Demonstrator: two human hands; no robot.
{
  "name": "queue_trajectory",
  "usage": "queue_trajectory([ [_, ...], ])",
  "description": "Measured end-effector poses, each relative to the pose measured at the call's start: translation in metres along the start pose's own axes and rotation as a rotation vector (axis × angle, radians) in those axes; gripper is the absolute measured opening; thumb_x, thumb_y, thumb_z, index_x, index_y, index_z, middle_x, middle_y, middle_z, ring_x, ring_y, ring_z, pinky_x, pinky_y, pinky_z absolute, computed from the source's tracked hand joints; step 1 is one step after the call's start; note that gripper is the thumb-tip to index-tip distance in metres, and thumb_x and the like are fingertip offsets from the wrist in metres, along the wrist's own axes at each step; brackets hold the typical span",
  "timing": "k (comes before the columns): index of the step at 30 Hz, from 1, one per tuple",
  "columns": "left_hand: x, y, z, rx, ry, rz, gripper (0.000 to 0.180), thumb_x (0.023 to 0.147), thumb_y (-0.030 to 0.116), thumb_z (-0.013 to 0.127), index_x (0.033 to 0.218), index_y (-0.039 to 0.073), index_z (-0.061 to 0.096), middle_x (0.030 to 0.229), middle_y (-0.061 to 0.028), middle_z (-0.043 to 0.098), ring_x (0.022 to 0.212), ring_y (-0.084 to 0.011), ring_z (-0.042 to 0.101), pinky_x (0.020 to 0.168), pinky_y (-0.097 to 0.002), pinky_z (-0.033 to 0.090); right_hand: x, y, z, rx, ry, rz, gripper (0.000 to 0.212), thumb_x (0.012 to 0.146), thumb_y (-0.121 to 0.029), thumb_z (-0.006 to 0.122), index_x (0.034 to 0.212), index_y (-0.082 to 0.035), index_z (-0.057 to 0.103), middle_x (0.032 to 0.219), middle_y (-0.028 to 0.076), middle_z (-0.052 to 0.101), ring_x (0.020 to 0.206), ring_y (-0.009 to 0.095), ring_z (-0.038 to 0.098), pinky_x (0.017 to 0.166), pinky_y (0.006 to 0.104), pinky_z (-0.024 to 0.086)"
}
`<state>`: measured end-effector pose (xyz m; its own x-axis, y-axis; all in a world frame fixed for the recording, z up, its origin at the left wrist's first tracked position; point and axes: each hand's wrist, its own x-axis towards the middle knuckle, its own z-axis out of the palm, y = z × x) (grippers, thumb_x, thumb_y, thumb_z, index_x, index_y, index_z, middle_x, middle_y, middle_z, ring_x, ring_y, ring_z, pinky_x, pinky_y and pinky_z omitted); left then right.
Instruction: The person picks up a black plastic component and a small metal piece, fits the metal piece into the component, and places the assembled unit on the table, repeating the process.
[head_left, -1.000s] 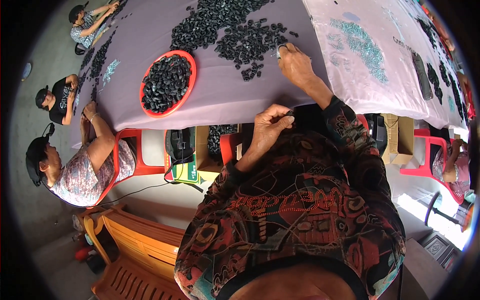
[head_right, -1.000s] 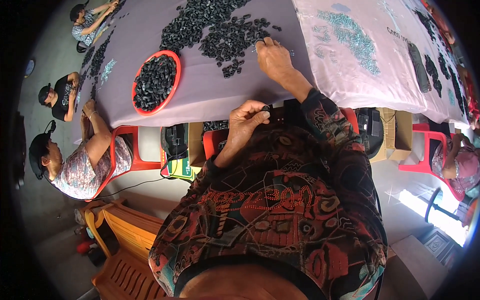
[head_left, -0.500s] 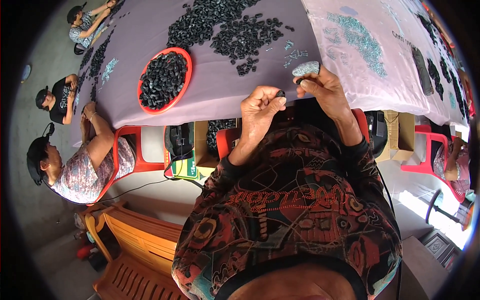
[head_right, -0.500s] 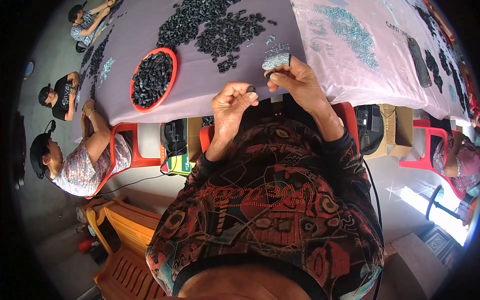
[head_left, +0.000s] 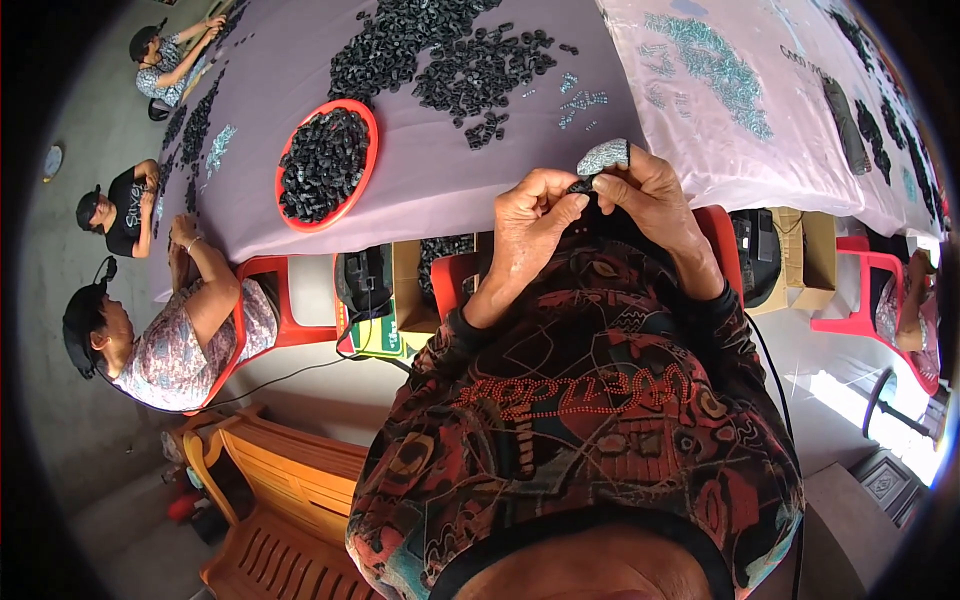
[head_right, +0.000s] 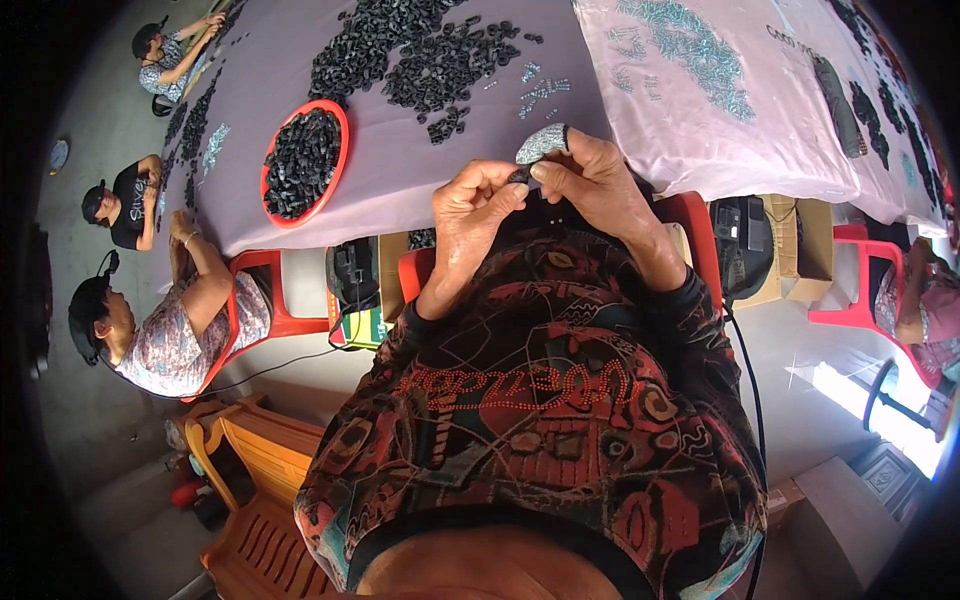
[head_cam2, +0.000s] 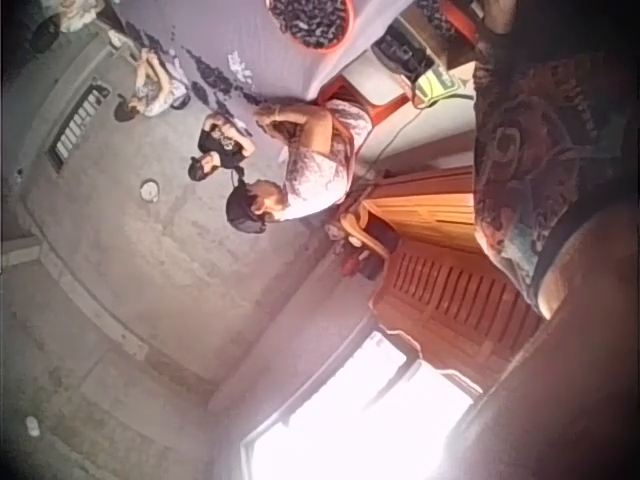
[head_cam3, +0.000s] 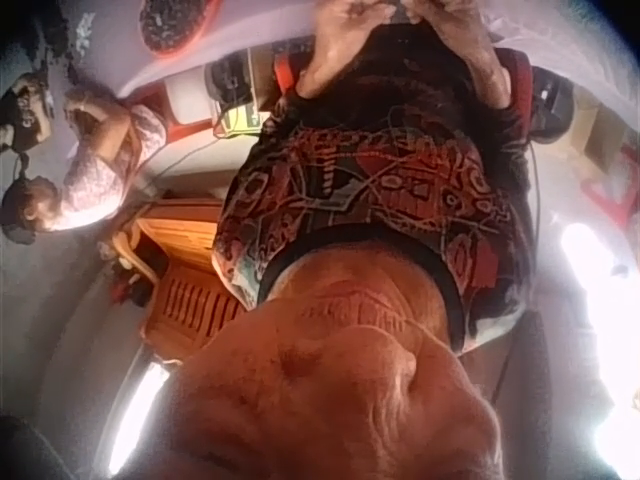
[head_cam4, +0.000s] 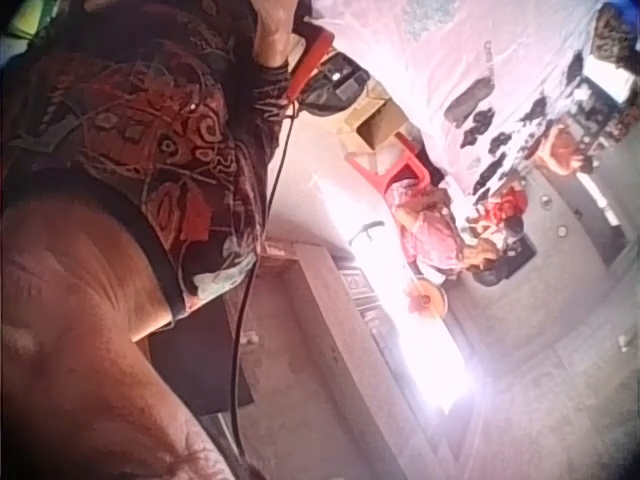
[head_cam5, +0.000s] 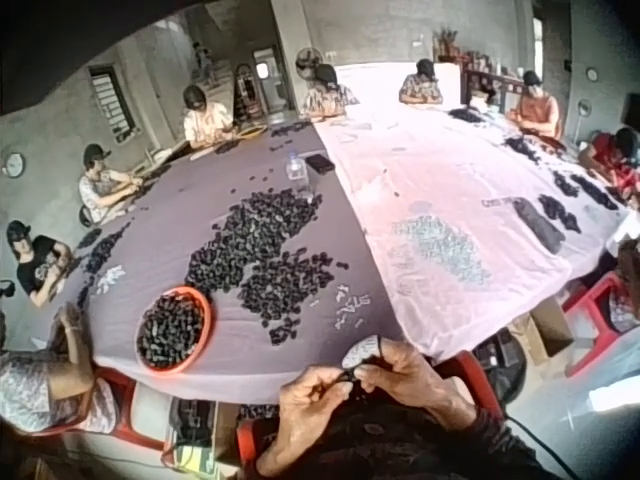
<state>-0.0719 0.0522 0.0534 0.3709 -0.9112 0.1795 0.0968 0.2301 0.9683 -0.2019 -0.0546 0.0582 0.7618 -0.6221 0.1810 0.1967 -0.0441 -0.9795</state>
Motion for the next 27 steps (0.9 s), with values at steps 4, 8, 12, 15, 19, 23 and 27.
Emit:
queue_trajectory([
  [4,-0.002,-0.002,0.001,0.024,0.005,-0.006,0.012,0.081,-0.002,0.061,0.093,-0.002,0.059,0.076,-0.0029,0.06,0.066,-0.0058,0.054,0.062,-0.0183,0.048,0.0,-0.001,0.0,-0.09,0.004,0.034,0.014,0.087,-0.007,0.055,0.076,-0.002,0.048,0.066,0.0,0.053,0.058,0.003,0.05,0.051,0.0197,0.043],
  [8,-0.004,-0.005,-0.003,0.062,-0.01,-0.001,0.011,0.081,-0.001,0.06,0.092,-0.002,0.059,0.077,-0.002,0.059,0.066,-0.0055,0.054,0.061,-0.0188,0.047,-0.004,-0.012,-0.002,-0.29,-0.049,0.086,0.019,0.087,-0.01,0.054,0.073,0.0,0.045,0.061,0.006,0.052,0.055,0.01,0.051,0.05,0.0253,0.043],
  [12,-0.005,-0.008,-0.006,0.141,-0.028,-0.051,0.008,0.082,-0.001,0.059,0.089,-0.002,0.058,0.076,-0.0022,0.059,0.066,-0.0059,0.054,0.061,-0.0196,0.047,-0.003,-0.02,0.002,-0.695,-0.122,-0.011,0.021,0.085,-0.01,0.052,0.072,0.003,0.043,0.062,0.018,0.05,0.056,0.032,0.051,0.053,0.0376,0.04],
  [15,-0.006,-0.01,-0.007,0.15,-0.019,-0.096,0.005,0.082,-0.003,0.058,0.086,-0.002,0.057,0.073,-0.0015,0.059,0.064,-0.0048,0.053,0.06,-0.0193,0.046,-0.006,-0.023,0.005,-0.798,-0.136,-0.1,0.019,0.083,-0.008,0.052,0.072,0.004,0.043,0.068,0.022,0.049,0.065,0.041,0.048,0.057,0.0432,0.037],
  [19,-0.006,-0.01,-0.01,0.107,-0.038,-0.128,0.004,0.081,-0.005,0.058,0.085,-0.002,0.056,0.073,-0.0022,0.059,0.063,-0.0055,0.054,0.059,-0.0196,0.046,-0.006,-0.024,0.007,-0.847,-0.177,-0.125,0.017,0.081,-0.006,0.053,0.071,0.004,0.042,0.069,0.02,0.049,0.068,0.039,0.052,0.057,0.0421,0.038],
  [23,-0.005,-0.011,-0.018,0.016,-0.071,-0.166,0.002,0.082,-0.004,0.057,0.083,-0.002,0.057,0.073,-0.003,0.06,0.062,-0.0064,0.055,0.059,-0.0197,0.047,-0.005,-0.02,0.011,-0.862,-0.184,-0.193,0.016,0.079,-0.003,0.054,0.071,0.003,0.042,0.068,0.019,0.049,0.067,0.038,0.052,0.057,0.0411,0.039],
  [27,-0.006,-0.015,-0.022,0.083,-0.094,-0.161,0.002,0.081,-0.003,0.058,0.082,-0.002,0.057,0.071,-0.0029,0.06,0.061,-0.0064,0.054,0.056,-0.0201,0.045,-0.003,-0.019,0.009,-0.804,-0.274,-0.04,0.018,0.085,-0.009,0.05,0.076,0.005,0.042,0.072,0.023,0.048,0.072,0.042,0.049,0.061,0.0434,0.038],
])
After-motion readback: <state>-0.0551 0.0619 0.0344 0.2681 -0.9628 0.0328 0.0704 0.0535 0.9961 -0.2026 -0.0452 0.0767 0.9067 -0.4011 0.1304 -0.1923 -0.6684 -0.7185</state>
